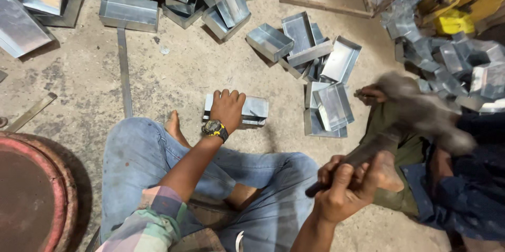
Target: The person uses a hammer to fold and flatten the edges of small sheet-metal boxes on a fabrication floor, handling them one at a time while seated on the ground.
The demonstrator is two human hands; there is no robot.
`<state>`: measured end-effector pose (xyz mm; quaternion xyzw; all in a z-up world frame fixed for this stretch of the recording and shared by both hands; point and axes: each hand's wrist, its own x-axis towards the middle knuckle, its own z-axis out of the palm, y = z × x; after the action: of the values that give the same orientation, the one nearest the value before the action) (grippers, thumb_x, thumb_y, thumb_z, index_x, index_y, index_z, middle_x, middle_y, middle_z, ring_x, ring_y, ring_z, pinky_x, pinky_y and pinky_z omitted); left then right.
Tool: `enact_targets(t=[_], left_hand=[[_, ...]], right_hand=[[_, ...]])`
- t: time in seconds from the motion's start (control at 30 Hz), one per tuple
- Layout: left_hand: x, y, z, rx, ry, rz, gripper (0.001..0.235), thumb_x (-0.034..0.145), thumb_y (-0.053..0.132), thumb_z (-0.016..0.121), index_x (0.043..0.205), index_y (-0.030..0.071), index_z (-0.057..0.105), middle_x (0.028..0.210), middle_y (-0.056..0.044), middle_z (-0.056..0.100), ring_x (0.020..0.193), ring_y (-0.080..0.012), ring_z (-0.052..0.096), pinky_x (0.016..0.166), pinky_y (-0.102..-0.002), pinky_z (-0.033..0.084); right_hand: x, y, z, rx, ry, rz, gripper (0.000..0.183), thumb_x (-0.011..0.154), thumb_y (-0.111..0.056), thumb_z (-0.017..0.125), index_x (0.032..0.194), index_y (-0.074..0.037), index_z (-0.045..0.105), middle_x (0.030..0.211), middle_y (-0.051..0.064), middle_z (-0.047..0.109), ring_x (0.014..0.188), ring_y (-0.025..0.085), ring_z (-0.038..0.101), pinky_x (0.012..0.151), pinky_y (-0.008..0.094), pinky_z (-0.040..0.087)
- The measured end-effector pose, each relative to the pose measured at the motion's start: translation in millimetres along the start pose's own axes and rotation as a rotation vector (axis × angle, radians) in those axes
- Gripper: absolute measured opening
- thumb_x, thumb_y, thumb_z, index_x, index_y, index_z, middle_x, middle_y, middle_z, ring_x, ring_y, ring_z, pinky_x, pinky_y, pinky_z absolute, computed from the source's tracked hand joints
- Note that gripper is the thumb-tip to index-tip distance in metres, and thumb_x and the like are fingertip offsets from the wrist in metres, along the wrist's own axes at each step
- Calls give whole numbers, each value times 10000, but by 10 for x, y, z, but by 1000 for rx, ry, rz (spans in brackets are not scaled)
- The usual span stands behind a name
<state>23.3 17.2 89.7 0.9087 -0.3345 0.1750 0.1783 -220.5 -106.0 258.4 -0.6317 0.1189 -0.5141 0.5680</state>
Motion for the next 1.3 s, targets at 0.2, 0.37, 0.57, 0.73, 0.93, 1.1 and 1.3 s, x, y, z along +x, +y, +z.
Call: enact_targets(t=[0.2,0.37,0.57,0.73,0.93,1.1,1.3], left_hand=[[25,22,17,2,-16,-22,169,806,119,621,972,129,652,906,-69,647,920,-289,609,844,-473,432],[5,22,48,64,42,9,89,866,121,618,953,128,634,923,-72,634,953,-286,597,889,-463,431],[78,-2,102,55,47,-39,167,790,118,618,955,126,640,919,-73,640,930,-292,595,838,-481,418],[53,13,81,59,-15,-51,157,804,110,625,959,128,638,928,-73,641,942,-293,597,842,-483,421],[147,-44,80,37,39,-25,194,762,121,627,956,126,637,930,-81,647,929,-299,597,834,-494,424],[120,16,139,37,34,-43,171,794,121,625,964,124,636,927,-91,639,933,-302,595,827,-489,424],[137,29,127,37,-14,-73,231,754,132,662,984,125,640,954,-95,638,958,-299,599,834,-483,422]], right_hand=[[-150,709,46,-89,28,-6,565,1072,-9,591,1601,-123,427,838,100,596,613,87,502,516,242,425],[-337,1265,11,-732,-396,19,526,1010,-40,637,1526,-68,542,1093,80,683,864,90,663,733,245,532],[-465,1134,-187,-411,-231,402,548,983,-83,607,1525,-85,523,724,-1,556,589,54,464,517,229,405],[-536,1249,-15,-341,-336,238,527,999,-55,617,1516,-60,516,908,-6,598,706,42,516,600,215,418],[-532,1393,137,-295,-371,238,515,1001,-71,628,1505,-26,538,1090,12,641,843,67,577,685,239,477],[-651,1349,73,-295,-255,354,519,1002,-115,630,1514,-85,546,700,-15,540,574,69,464,523,248,388],[-634,1698,-82,-384,-288,384,555,977,-109,616,1524,-158,536,666,-32,502,560,55,422,501,248,375]])
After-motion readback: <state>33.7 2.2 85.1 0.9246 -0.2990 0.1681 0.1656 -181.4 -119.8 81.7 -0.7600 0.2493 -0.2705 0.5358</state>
